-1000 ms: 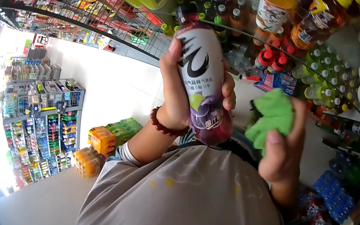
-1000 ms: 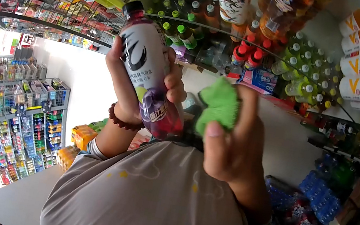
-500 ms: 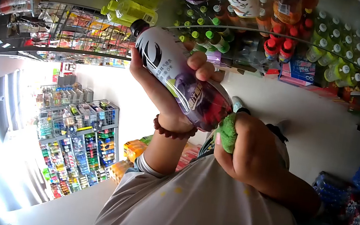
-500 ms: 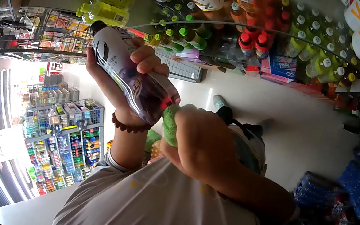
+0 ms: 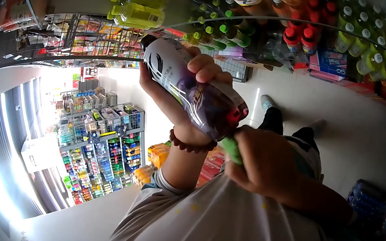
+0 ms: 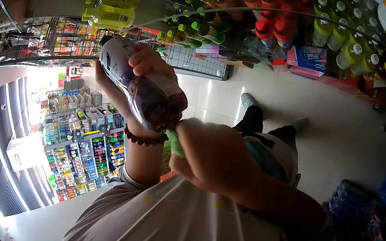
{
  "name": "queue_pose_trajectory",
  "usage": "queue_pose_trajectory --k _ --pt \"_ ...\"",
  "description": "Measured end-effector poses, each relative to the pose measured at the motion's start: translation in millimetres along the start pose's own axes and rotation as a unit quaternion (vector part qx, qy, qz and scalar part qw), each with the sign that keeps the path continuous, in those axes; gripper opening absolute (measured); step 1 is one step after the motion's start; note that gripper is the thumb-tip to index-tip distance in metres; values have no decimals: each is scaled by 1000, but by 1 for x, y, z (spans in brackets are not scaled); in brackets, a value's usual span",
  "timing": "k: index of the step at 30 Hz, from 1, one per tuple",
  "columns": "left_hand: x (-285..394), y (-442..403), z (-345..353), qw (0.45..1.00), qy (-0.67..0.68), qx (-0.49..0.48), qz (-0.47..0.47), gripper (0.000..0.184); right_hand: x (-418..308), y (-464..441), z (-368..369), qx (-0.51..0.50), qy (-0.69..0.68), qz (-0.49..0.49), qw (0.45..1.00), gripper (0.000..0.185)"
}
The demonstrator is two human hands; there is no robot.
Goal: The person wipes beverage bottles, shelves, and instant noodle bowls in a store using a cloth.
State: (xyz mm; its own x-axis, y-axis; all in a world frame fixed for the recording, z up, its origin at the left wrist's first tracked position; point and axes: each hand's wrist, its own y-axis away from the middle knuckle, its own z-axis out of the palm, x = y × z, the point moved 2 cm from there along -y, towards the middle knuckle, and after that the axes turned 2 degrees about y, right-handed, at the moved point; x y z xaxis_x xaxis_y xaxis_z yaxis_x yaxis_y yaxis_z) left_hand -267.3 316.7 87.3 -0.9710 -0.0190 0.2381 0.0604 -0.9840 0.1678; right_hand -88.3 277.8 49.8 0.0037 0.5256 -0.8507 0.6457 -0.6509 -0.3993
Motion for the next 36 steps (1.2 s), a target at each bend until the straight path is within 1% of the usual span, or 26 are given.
queue_pose_trajectory --k 1,2,3,4,6,7,8,9,10,11,13,14,16,18,19,20,21,24,25,28,30,31,32,34,35,36 --pt "-10 1 5 995 -59 47 61 64 5 4 -6 25 -25 38 999 38" --pt "-10 3 4 995 -59 47 60 64 10 7 -12 51 -51 76 994 35" --pt "-9 4 0 997 -61 36 34 65 7 7 -28 41 -89 142 985 31" --pt "-10 5 -3 998 -63 24 8 66 8 8 -34 45 -87 145 985 31" --pt "-17 8 -7 997 -76 28 -8 69 13 11 -47 212 -182 176 944 35" --pt "-21 8 -7 995 -91 32 -19 72 15 11 -51 252 -201 151 934 43" --pt "-28 7 -5 995 -91 29 -27 72 17 11 -53 259 -196 152 933 43" --pt "-36 5 -1 991 -127 23 -28 74 15 11 -55 280 -140 99 945 46" --pt "-43 4 3 986 -164 18 -28 77 9 13 -61 288 -72 52 953 50" --pt "-50 3 6 981 -186 47 -21 81 -1 16 -62 274 7 4 962 55" --pt "-63 -1 11 972 -230 51 -14 83 -13 24 -51 242 89 -35 966 64" --pt "-67 -3 12 960 -273 57 2 84 -14 30 -46 236 102 -30 966 63" --pt "-72 -7 10 964 -260 41 -27 87 -15 40 -37 237 160 -29 958 57" --pt "-76 -8 7 941 -330 74 -8 88 -14 46 -38 247 206 -29 947 51" --pt "-78 -8 5 940 -339 43 -18 79 -11 47 -42 249 183 -2 951 46" --pt "-84 -7 7 939 -340 41 -21 79 -7 48 -47 251 159 24 954 41" --pt "-90 -5 10 895 -445 38 0 76 -5 51 -53 248 173 27 953 41" --pt "-110 5 5 822 -568 0 -30 73 -10 56 -70 254 204 41 945 40" --pt "-116 10 1 814 -578 -11 -55 73 -8 58 -73 275 231 28 933 39" --pt "-121 31 -12 806 -557 -64 -191 73 -7 58 -102 333 236 9 913 45" --pt "-132 40 -15 804 -558 -74 -192 70 -3 58 -117 356 216 10 909 43" --pt "-131 45 -16 824 -505 -53 -250 67 -1 58 -119 355 204 13 912 42" --pt "-133 47 -14 826 -504 -52 -247 67 0 61 -118 352 200 7 915 42" --pt "-138 49 -8 859 -446 -55 -245 65 -3 72 -108 339 194 2 921 42" --pt "-141 51 -5 853 -480 -66 -194 65 -6 79 -100 331 192 3 924 43" --pt "-142 50 -6 857 -481 -31 -182 73 -9 86 -93 322 190 3 927 43"
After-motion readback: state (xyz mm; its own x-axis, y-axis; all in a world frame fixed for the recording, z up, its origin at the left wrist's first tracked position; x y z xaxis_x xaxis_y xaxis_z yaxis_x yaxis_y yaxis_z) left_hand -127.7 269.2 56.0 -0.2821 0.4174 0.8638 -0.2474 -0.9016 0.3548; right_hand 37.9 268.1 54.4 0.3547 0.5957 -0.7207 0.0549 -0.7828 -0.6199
